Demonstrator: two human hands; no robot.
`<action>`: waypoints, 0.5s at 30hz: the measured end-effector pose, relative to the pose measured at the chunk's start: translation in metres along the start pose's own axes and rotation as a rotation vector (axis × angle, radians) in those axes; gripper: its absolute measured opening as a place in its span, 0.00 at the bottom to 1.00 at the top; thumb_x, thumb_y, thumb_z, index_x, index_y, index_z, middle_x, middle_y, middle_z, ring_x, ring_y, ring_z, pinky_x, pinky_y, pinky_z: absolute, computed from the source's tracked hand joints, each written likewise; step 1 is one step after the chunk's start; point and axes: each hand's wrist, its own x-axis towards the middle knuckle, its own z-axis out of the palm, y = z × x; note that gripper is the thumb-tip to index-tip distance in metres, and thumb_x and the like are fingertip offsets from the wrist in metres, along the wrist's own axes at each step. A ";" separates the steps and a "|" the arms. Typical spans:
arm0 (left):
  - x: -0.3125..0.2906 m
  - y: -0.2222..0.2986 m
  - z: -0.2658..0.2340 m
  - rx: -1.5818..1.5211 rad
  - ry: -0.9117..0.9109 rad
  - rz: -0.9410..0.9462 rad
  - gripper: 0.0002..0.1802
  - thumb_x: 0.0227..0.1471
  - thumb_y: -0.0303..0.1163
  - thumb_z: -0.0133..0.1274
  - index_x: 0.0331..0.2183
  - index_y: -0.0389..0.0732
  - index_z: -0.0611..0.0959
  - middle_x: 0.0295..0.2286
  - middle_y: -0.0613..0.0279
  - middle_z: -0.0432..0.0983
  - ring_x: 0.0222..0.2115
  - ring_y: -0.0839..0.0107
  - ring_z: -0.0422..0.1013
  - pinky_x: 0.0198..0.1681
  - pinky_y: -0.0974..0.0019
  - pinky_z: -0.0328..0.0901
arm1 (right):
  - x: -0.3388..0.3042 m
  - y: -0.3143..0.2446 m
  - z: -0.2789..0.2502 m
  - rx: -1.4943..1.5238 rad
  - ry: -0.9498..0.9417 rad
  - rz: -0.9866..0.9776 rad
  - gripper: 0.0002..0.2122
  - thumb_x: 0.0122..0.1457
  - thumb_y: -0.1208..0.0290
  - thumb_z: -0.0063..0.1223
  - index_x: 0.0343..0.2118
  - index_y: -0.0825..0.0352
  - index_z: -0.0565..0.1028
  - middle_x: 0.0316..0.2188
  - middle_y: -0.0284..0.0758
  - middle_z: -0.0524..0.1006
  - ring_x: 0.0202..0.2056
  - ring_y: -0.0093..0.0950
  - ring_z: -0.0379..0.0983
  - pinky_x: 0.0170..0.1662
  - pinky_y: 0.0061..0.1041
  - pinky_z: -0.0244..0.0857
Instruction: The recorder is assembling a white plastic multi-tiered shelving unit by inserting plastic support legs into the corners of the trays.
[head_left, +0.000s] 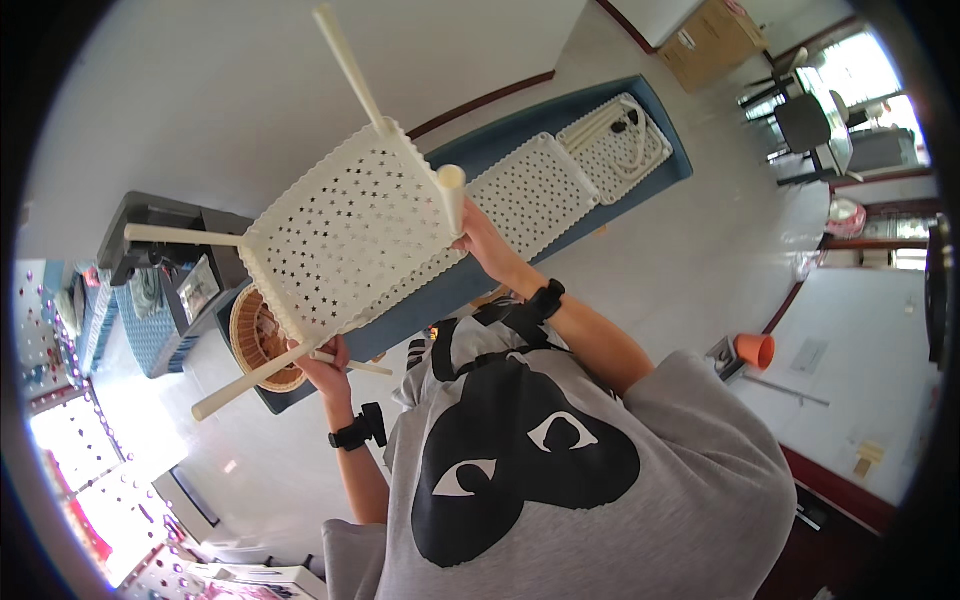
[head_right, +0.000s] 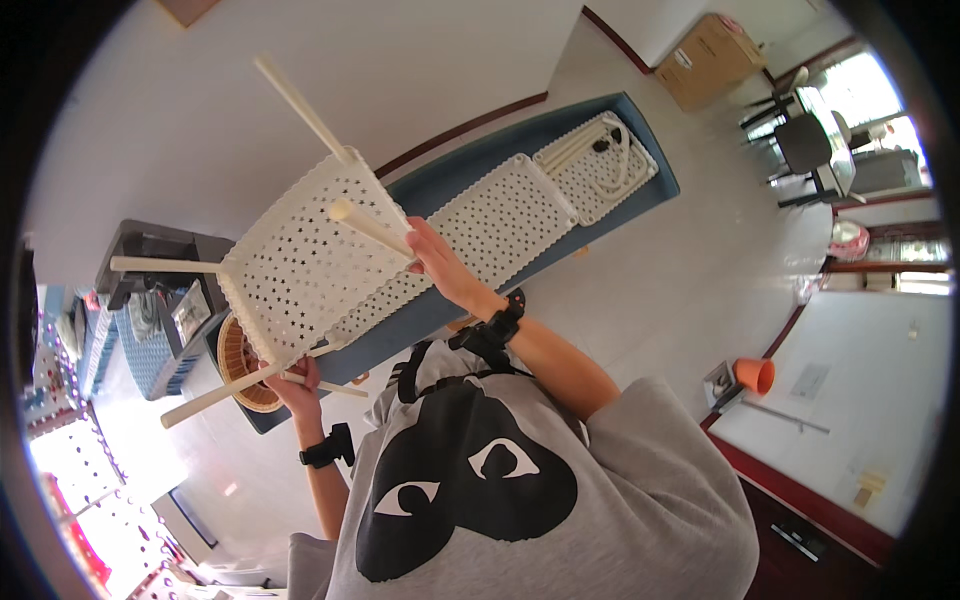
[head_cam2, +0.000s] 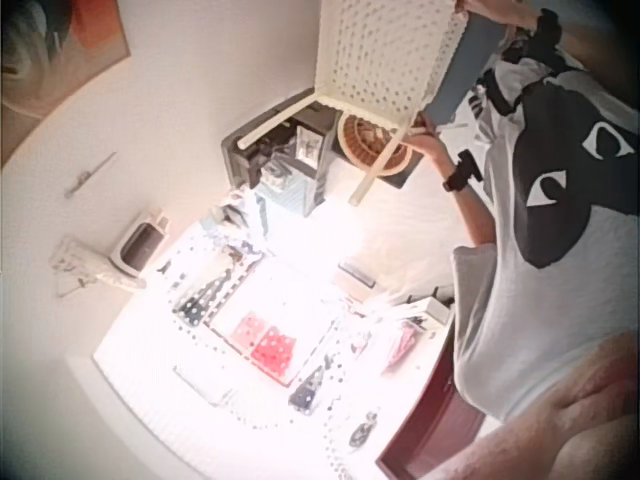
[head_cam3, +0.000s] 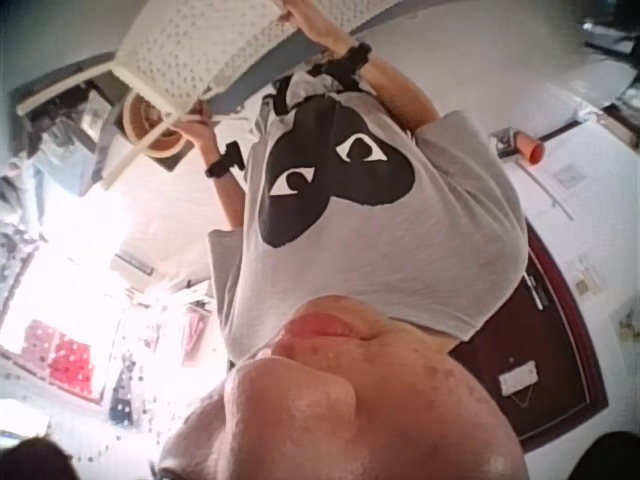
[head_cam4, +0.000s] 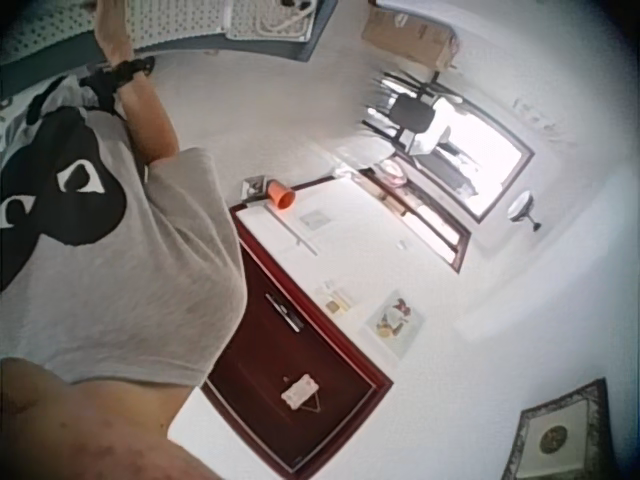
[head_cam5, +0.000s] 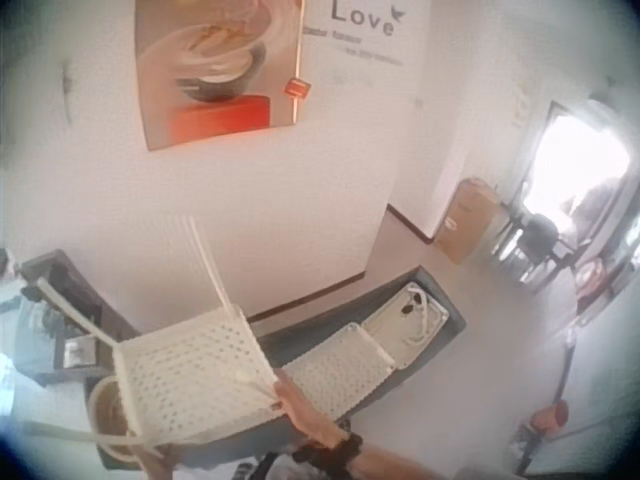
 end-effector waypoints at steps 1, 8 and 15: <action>0.002 -0.003 -0.004 0.002 -0.011 -0.006 0.34 0.56 0.66 0.27 0.36 0.44 0.70 0.18 0.69 0.60 0.09 0.78 0.51 0.11 0.74 0.43 | -0.003 0.001 0.001 -0.062 0.067 0.000 0.22 0.66 0.50 0.31 0.53 0.62 0.63 0.42 0.26 0.67 0.40 0.14 0.62 0.41 0.16 0.60; 0.005 -0.017 -0.013 0.011 -0.048 0.048 0.33 0.58 0.64 0.28 0.33 0.42 0.70 0.15 0.70 0.59 0.09 0.79 0.50 0.11 0.74 0.42 | 0.000 0.005 -0.003 -0.108 0.194 0.015 0.20 0.66 0.55 0.30 0.53 0.63 0.64 0.40 0.27 0.70 0.37 0.15 0.65 0.38 0.17 0.63; -0.003 -0.001 -0.018 0.261 -0.004 -0.020 0.31 0.61 0.58 0.30 0.39 0.39 0.73 0.15 0.70 0.60 0.10 0.82 0.52 0.12 0.76 0.45 | 0.009 0.009 -0.029 -0.200 -0.072 -0.004 0.24 0.67 0.55 0.34 0.60 0.65 0.56 0.37 0.28 0.69 0.35 0.19 0.65 0.42 0.23 0.62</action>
